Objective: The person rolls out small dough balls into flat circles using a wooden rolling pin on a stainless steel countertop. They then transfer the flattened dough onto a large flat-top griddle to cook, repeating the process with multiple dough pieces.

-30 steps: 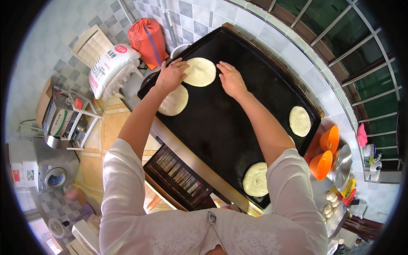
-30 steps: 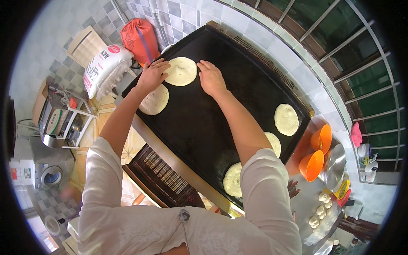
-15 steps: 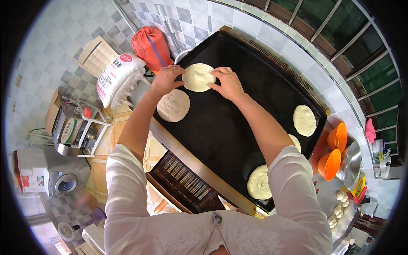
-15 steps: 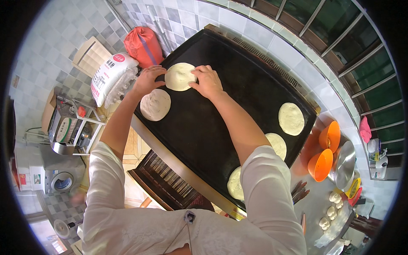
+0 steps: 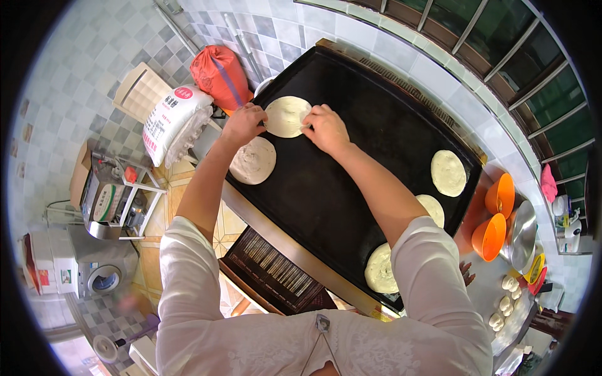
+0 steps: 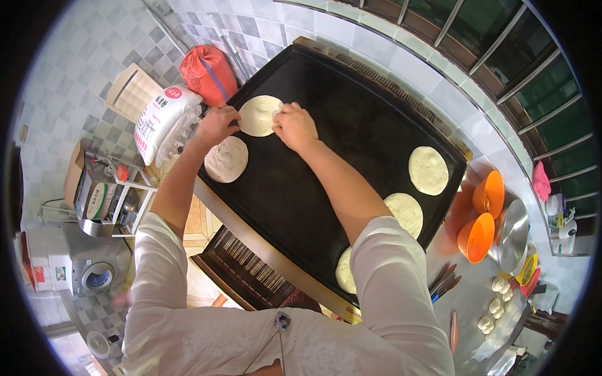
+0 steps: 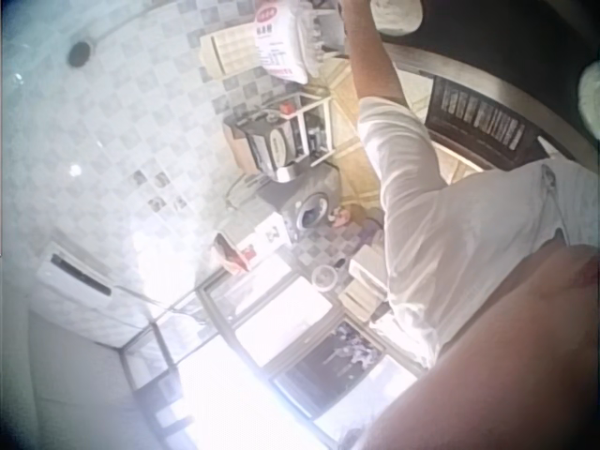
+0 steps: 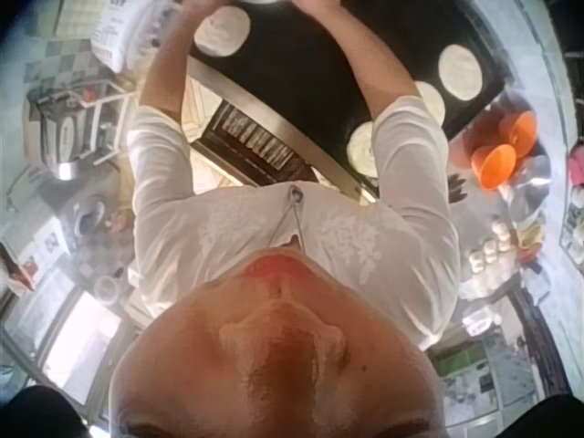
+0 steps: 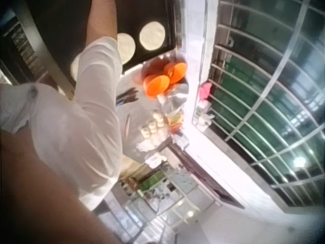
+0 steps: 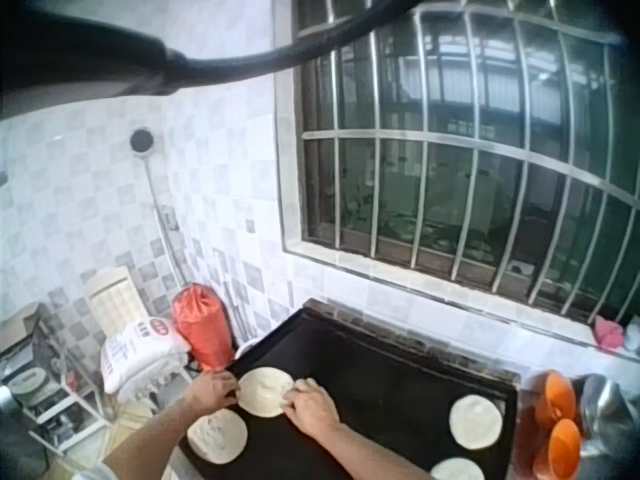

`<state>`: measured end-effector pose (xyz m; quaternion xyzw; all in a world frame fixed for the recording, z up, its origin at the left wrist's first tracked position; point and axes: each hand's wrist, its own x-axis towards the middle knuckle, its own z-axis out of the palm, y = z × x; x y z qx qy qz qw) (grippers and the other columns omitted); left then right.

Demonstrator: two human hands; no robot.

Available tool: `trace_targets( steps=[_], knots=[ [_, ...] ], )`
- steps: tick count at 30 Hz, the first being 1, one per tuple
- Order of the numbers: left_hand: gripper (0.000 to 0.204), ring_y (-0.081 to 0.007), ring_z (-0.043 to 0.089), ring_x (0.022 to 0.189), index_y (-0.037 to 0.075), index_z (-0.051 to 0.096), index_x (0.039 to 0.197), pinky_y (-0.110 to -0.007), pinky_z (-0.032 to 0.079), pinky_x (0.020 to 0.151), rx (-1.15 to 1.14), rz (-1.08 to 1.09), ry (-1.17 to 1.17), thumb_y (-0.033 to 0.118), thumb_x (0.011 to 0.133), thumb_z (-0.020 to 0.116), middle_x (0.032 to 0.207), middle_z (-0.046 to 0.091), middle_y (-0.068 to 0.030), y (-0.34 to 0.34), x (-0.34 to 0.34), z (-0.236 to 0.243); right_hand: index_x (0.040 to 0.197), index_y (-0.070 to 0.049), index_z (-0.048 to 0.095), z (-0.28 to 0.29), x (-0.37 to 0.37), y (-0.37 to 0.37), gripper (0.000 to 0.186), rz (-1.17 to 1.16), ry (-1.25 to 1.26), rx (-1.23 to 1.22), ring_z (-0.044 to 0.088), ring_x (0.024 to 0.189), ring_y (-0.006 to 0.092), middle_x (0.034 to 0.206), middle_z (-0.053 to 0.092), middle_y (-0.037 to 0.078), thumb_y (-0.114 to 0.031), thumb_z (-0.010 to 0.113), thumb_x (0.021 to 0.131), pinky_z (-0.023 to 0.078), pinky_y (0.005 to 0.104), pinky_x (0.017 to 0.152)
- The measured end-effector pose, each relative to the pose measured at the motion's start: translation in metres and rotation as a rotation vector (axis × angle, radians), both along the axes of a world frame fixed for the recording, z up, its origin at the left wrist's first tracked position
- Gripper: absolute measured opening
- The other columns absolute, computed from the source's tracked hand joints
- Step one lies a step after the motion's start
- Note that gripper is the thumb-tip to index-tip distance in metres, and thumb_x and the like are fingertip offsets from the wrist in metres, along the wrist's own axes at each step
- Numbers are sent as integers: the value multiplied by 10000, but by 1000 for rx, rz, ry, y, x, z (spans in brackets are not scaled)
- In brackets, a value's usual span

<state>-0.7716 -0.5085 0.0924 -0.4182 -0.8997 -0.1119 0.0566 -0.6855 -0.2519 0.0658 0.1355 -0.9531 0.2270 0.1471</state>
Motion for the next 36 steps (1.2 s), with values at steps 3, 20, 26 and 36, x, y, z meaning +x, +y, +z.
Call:
trace_targets(
  steps=[3,20,26,36],
  knots=[
    [144,-279,630,1018,68,713,887,-406,504,930,-62,-43,-15,118,758,752,987,702,-57,5,2,-2,893,-102,758,-1,6,-11,123,23,12,20,595,995,233,981,656,17,-190,764,807,515,358,886],
    [65,-359,652,1017,10,659,825,-450,516,909,256,-170,164,25,812,721,1092,715,-147,67,70,59,833,-108,740,34,93,46,161,33,459,455,545,1075,198,969,631,15,-178,597,857,397,394,977],
    [144,-366,647,1031,11,610,797,-431,511,893,312,-313,207,54,845,738,1146,708,-151,153,159,119,812,-123,753,65,192,102,168,-63,517,542,554,1056,198,946,643,6,-199,610,855,397,405,982],
    [130,-354,600,1191,28,634,964,-418,471,993,389,-584,95,32,859,711,1323,639,-145,360,414,140,901,-83,732,48,487,226,176,-345,340,311,585,1018,235,1030,636,69,-191,616,825,443,393,949]
  ],
)
